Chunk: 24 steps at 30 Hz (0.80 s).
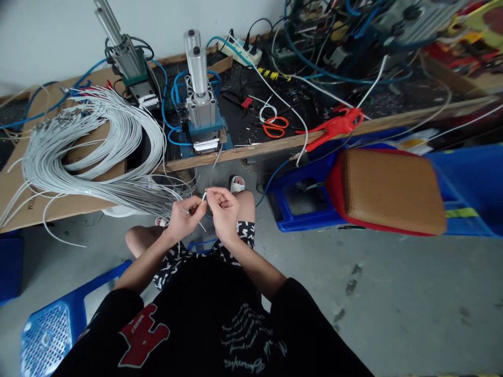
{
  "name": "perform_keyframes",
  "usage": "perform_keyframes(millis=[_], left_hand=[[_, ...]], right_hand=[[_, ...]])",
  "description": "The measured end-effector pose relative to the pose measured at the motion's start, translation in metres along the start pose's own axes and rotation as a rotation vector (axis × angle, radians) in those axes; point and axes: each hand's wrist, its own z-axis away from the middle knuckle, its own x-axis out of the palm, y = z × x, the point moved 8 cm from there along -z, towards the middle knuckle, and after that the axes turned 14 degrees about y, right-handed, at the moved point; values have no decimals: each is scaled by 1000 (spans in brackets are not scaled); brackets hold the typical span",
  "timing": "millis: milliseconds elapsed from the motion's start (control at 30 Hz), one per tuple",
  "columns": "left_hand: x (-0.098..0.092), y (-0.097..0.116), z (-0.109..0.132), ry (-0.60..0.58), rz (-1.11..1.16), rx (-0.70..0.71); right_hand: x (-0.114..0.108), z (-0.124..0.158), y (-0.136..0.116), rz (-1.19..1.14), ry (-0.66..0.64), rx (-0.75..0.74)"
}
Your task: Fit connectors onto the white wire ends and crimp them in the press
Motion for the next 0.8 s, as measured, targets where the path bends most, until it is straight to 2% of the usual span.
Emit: perform_keyframes(millis=[233,533,800], left_hand=[[-2,-3,1,-15,0,-31],[-1,2,1,-13,-17,20],[-1,7,0,13,-47,59]], right_hand=[[9,-4,2,28,-147,97],[10,-14,-21,222,-282,-71],[8,-16,-25,255,-300,-78]])
